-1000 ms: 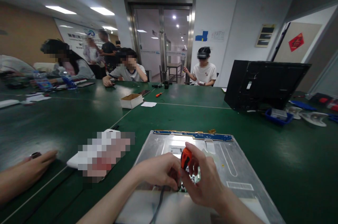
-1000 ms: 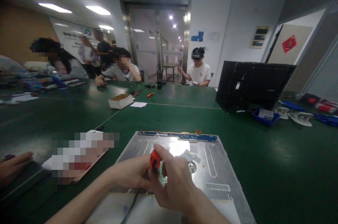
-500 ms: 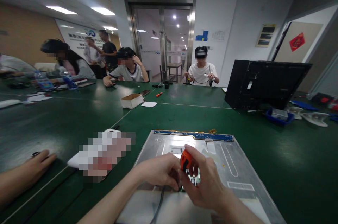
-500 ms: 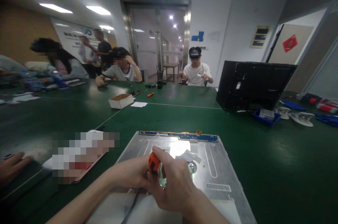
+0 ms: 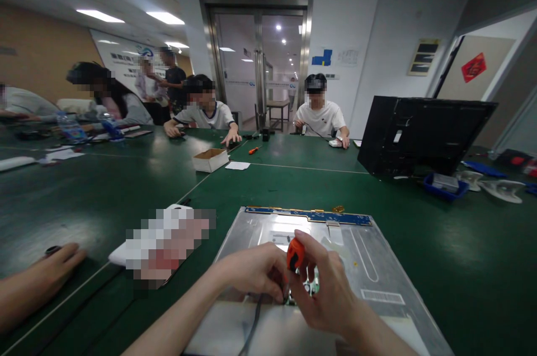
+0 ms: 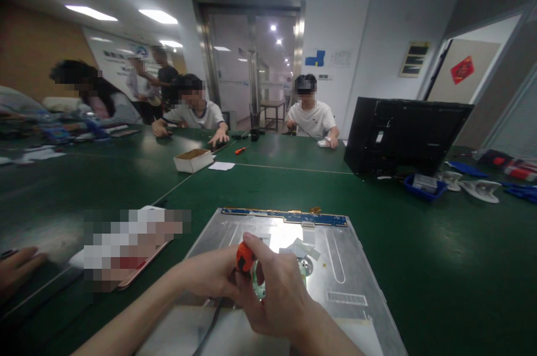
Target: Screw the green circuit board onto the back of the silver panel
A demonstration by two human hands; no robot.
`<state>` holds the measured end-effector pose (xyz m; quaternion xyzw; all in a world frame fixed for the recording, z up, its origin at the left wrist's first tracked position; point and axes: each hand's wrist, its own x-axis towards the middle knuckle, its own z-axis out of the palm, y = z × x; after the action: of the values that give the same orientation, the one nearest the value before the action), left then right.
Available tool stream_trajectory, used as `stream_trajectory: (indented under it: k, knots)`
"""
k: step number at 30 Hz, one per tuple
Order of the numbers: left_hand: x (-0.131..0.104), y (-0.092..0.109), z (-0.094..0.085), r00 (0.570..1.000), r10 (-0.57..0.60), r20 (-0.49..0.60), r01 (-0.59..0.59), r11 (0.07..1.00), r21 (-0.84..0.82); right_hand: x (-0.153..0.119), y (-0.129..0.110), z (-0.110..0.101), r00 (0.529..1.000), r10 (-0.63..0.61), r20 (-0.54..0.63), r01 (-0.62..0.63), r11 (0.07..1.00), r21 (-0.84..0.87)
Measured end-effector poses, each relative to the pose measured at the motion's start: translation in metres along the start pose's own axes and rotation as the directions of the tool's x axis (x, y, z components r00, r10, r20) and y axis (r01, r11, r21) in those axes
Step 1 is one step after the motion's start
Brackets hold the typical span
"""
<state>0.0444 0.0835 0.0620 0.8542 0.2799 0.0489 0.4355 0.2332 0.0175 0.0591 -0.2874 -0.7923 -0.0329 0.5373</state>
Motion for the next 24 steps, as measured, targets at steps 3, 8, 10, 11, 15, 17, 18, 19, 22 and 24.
stream_trajectory:
  k: [3, 8, 10, 11, 15, 17, 18, 19, 22, 24]
  knots:
    - [0.001, 0.001, 0.0, 1.0, 0.007, 0.0, -0.007, 1.0, -0.016, -0.001, 0.0, 0.002, 1.0, 0.008, -0.022, -0.008, 1.0, -0.026]
    - [0.001, -0.004, 0.0, 1.0, 0.008, 0.001, -0.008, 1.0, 0.02, 0.001, 0.001, 0.002, 0.999, -0.031, -0.017, 0.031, 0.999, -0.008]
    - [0.0, -0.007, 0.0, 1.0, -0.014, -0.007, 0.015, 0.999, 0.039, 0.003, 0.001, 0.001, 0.999, -0.037, -0.006, 0.037, 0.999, 0.005]
    - [0.0, -0.008, 0.001, 1.0, -0.021, -0.006, 0.022, 0.999, 0.043, 0.003, 0.0, 0.001, 0.999, -0.034, 0.002, 0.034, 0.999, 0.011]
    - [0.0, -0.007, 0.001, 1.0, -0.017, 0.012, 0.017, 0.999, 0.036, 0.004, -0.001, -0.001, 0.999, -0.034, 0.035, 0.032, 0.997, 0.066]
    - [0.0, -0.005, 0.0, 1.0, -0.015, 0.016, 0.014, 0.999, 0.036, 0.004, -0.001, -0.001, 0.999, -0.035, 0.029, 0.033, 0.997, 0.074]
    - [0.0, -0.004, -0.001, 1.0, -0.014, 0.018, 0.013, 0.999, 0.038, 0.004, -0.001, -0.001, 0.999, -0.034, 0.021, 0.033, 0.997, 0.068]
    - [0.0, -0.003, -0.001, 1.0, -0.012, 0.018, 0.012, 0.999, 0.041, 0.003, -0.001, -0.001, 0.999, -0.032, 0.012, 0.031, 0.998, 0.057]
    - [0.001, 0.002, -0.003, 1.0, -0.01, 0.011, 0.01, 0.999, 0.054, 0.003, -0.001, 0.0, 1.0, -0.02, -0.01, 0.021, 0.999, 0.028]
    - [0.001, 0.004, -0.004, 1.0, -0.008, 0.011, 0.007, 0.999, 0.042, 0.003, -0.001, 0.001, 1.0, -0.013, -0.015, 0.013, 1.0, 0.024]
